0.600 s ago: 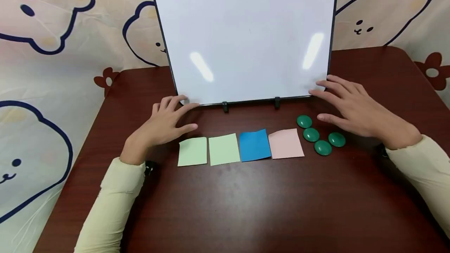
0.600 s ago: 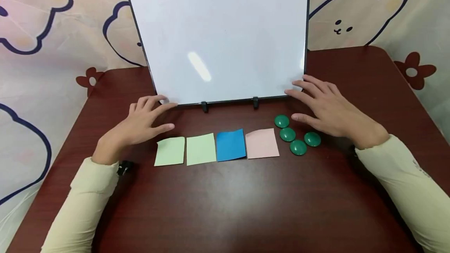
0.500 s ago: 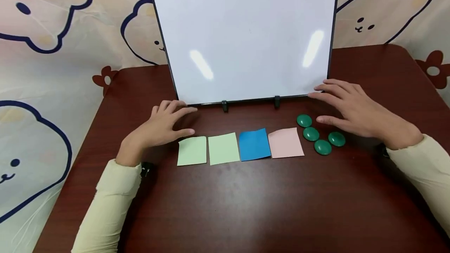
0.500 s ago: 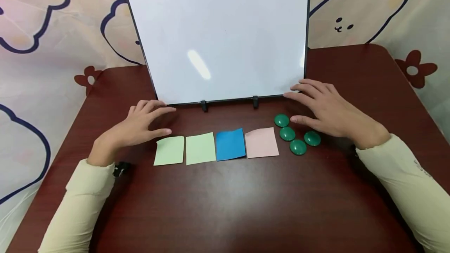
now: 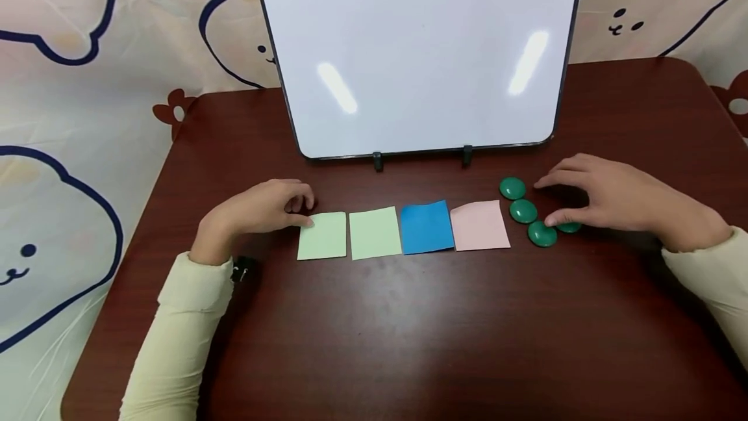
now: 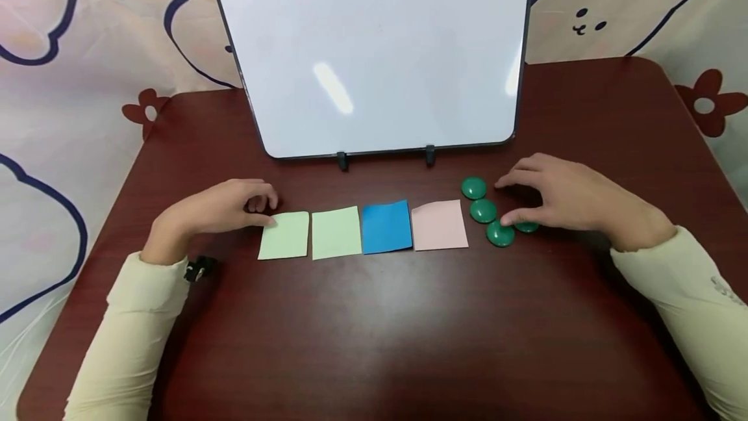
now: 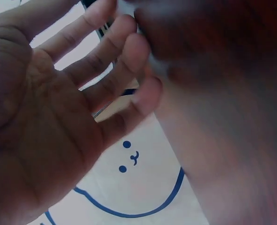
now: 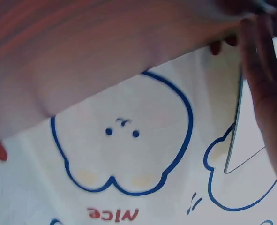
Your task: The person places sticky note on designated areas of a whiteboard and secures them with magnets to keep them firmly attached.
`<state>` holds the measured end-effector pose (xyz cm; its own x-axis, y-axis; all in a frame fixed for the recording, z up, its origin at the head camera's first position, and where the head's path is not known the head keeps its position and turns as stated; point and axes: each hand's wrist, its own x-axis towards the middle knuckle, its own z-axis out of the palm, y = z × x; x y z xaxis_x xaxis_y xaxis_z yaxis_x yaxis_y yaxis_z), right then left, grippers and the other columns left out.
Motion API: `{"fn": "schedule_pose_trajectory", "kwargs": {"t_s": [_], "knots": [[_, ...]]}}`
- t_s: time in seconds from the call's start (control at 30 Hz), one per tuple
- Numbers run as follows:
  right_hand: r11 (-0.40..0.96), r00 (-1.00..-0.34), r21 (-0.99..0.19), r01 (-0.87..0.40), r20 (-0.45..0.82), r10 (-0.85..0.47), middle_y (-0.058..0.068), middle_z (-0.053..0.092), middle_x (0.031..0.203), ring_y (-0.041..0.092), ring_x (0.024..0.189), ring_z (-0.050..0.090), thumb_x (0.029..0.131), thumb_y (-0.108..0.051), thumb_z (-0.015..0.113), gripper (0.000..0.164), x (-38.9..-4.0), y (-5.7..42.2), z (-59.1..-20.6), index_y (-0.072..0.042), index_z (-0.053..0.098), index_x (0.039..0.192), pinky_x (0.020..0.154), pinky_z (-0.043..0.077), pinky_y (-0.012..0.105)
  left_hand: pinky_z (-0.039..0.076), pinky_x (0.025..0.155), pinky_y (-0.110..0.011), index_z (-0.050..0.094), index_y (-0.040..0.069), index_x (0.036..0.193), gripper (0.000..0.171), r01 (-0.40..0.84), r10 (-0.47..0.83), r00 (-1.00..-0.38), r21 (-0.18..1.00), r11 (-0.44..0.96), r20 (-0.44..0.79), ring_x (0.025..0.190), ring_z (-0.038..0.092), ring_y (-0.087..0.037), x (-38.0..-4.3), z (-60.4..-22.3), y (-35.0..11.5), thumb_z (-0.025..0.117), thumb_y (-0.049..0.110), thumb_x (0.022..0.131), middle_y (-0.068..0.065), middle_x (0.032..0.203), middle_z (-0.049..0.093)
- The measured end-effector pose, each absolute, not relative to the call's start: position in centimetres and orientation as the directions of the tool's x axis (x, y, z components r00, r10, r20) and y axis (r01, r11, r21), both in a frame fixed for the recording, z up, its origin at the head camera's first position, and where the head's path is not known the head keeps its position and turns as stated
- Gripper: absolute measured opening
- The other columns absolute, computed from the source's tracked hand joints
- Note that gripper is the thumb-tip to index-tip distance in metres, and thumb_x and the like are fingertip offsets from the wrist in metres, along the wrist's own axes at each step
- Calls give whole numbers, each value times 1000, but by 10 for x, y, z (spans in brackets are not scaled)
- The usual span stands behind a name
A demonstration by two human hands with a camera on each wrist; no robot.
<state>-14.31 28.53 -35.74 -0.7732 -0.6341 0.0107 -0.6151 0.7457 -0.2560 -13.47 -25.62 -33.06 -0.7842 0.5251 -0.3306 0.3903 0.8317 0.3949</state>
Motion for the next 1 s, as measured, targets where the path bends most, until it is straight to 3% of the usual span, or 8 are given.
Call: {"fn": "schedule_pose_trajectory", "kwargs": {"t_s": [0.13, 0.2, 0.33, 0.57, 0.73, 1.0], "knots": [[759, -794, -293, -581, -2, -608, -9, 63, 118, 11, 112, 54, 67, -49, 89, 59, -142, 290, -355, -29, 69, 120, 87, 48, 40, 44, 70, -32, 64, 13, 97, 19, 372, 501, -792, 374, 850, -348, 76, 51, -16, -136, -328, -257, 79, 21, 86, -2, 84, 55], [753, -798, -336, -566, -8, -603, -10, 63, 120, 7, 113, 51, 65, -48, 90, 61, -142, 292, -355, -32, 68, 119, 89, 45, 31, 44, 69, -32, 65, 14, 95, 18, 377, 508, -788, 381, 844, -347, 77, 51, -15, -136, -328, -258, 79, 22, 86, -1, 84, 56], [688, -751, -415, -596, -16, -660, -13, 61, 119, -4, 111, 43, 60, -49, 92, 61, -139, 298, -361, -33, 69, 115, 88, 40, 16, 44, 67, -30, 64, 17, 88, 14, 397, 537, -753, 389, 832, -380, 74, 50, -13, -132, -331, -258, 78, 22, 87, 0, 82, 55], [618, -681, -397, -678, 24, -732, -21, 58, 109, -11, 104, 38, 55, -46, 94, 55, -144, 311, -363, -39, 69, 103, 81, 45, 16, 42, 64, -28, 62, 17, 80, 16, 436, 574, -752, 409, 802, -324, 68, 48, -11, -135, -328, -253, 72, 16, 92, 4, 73, 53], [581, -650, -385, -717, 69, -756, -22, 59, 105, -9, 102, 41, 53, -40, 96, 55, -148, 315, -363, -40, 69, 102, 82, 39, 10, 43, 64, -29, 60, 14, 87, 11, 390, 550, -778, 453, 801, -302, 68, 52, -13, -136, -322, -253, 67, 11, 95, 1, 75, 60], [594, -672, -411, -692, 66, -737, -22, 60, 102, -8, 100, 42, 54, -38, 96, 53, -143, 308, -367, -41, 70, 100, 82, 38, 9, 51, 76, -34, 66, 12, 105, 12, 408, 547, -803, 451, 794, -237, 85, 64, -16, -138, -330, -258, 67, 6, 94, -3, 96, 72]]}}
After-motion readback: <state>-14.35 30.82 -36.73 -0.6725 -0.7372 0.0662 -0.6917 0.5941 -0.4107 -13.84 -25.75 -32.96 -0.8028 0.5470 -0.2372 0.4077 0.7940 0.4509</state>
